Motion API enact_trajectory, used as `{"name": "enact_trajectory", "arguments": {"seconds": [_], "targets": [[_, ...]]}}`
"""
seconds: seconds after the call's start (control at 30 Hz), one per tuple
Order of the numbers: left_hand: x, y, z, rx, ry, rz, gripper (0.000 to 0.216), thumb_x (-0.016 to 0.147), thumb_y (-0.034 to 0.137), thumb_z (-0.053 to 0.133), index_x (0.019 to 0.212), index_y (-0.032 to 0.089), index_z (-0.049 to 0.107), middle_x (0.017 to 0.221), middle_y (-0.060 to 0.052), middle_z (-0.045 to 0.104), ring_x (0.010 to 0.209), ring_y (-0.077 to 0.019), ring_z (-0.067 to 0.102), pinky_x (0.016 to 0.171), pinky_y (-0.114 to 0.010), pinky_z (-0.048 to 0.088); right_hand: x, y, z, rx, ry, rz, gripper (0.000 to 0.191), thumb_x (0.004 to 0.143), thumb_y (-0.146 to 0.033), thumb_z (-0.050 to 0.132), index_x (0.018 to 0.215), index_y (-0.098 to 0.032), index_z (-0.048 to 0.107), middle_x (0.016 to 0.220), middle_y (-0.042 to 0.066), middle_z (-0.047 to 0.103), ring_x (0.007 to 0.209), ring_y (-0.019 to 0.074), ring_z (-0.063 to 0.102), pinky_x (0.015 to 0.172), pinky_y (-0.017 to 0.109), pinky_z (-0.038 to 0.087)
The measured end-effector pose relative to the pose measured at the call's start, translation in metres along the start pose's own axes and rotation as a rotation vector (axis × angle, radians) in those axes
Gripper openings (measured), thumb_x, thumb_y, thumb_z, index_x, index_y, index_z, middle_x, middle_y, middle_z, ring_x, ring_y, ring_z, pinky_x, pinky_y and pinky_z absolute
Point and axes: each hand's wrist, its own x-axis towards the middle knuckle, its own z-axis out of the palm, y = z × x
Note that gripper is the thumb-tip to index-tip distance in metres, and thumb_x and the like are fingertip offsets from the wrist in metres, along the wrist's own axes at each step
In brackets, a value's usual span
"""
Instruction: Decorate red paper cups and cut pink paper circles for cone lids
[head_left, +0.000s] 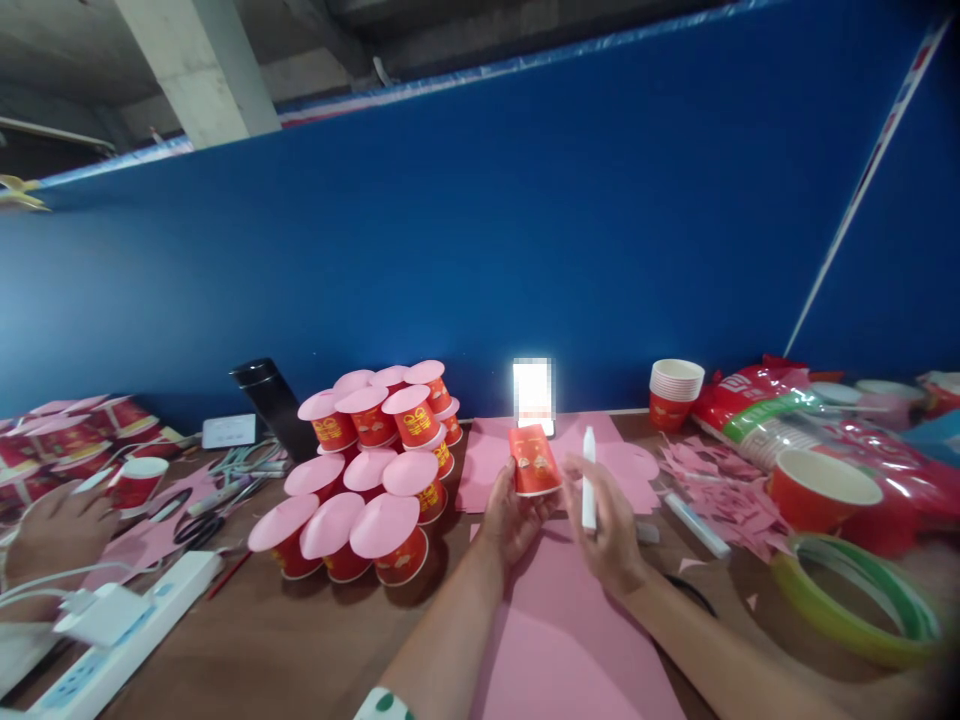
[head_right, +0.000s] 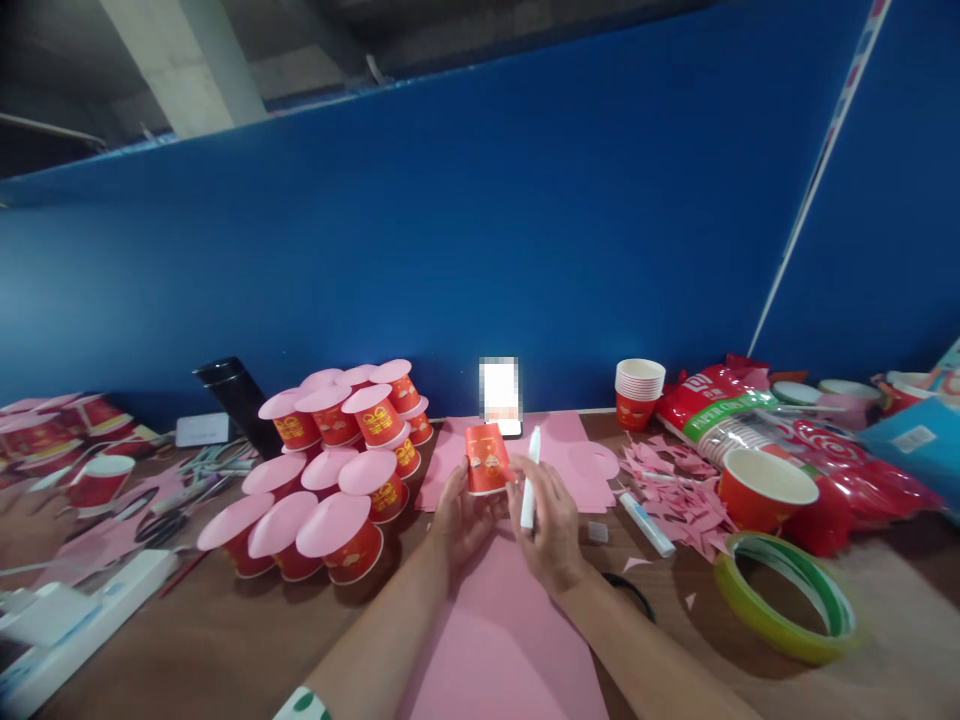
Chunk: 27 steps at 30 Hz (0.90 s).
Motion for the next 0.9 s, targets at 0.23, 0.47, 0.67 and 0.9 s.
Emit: {"name": "enact_trajectory", "arguments": {"seconds": [0.23,0.47,0.67,0.9], "targets": [[-0.005,-0.003,0.009,0.038,-0.011,0.011,0.048,0.080,0.049,0.059,0.111,0.013,0.062,0.100,-0.013,0.070,0.095,-0.0263,0.065,0.089,-0.038,0.047,-0.002,0.007,0.009,0.102,-0.177,0.254,0.058,0.081,-0.037,0.063,0.131,-0.018,0.038,0.125,0.014,0.055,0.115,0.0268,0.054,0.096,0.046,0.047],[-0.003,-0.003,0.014,0.206,0.063,-0.043,0.043,0.080,0.046,0.060,0.107,0.013,0.061,0.096,-0.012,0.069,0.091,-0.0237,0.066,0.083,-0.034,0.050,0.001,0.008,0.010,0.159,-0.071,0.383,0.060,0.077,-0.036,0.065,0.128,-0.015,0.042,0.122,0.015,0.057,0.113,0.0269,0.056,0.094,0.044,0.048],[-0.024,0.006,0.066,0.290,0.332,0.490,0.024,0.086,0.039,0.053,0.101,0.020,0.056,0.101,-0.005,0.062,0.097,-0.0139,0.061,0.091,-0.028,0.046,0.006,0.012,0.009,0.202,0.083,0.529,0.068,0.074,-0.040,0.066,0.132,-0.014,0.040,0.117,0.015,0.058,0.107,0.0265,0.058,0.089,0.043,0.050],[-0.070,0.006,0.126,0.672,-0.205,0.683,0.027,0.092,0.040,0.043,0.098,0.018,0.057,0.098,-0.008,0.062,0.092,-0.0166,0.059,0.083,-0.032,0.046,0.003,0.010,0.005,0.181,0.045,0.482,0.055,0.078,-0.033,0.059,0.128,-0.016,0.043,0.123,0.015,0.055,0.114,0.0287,0.054,0.094,0.045,0.046]]}}
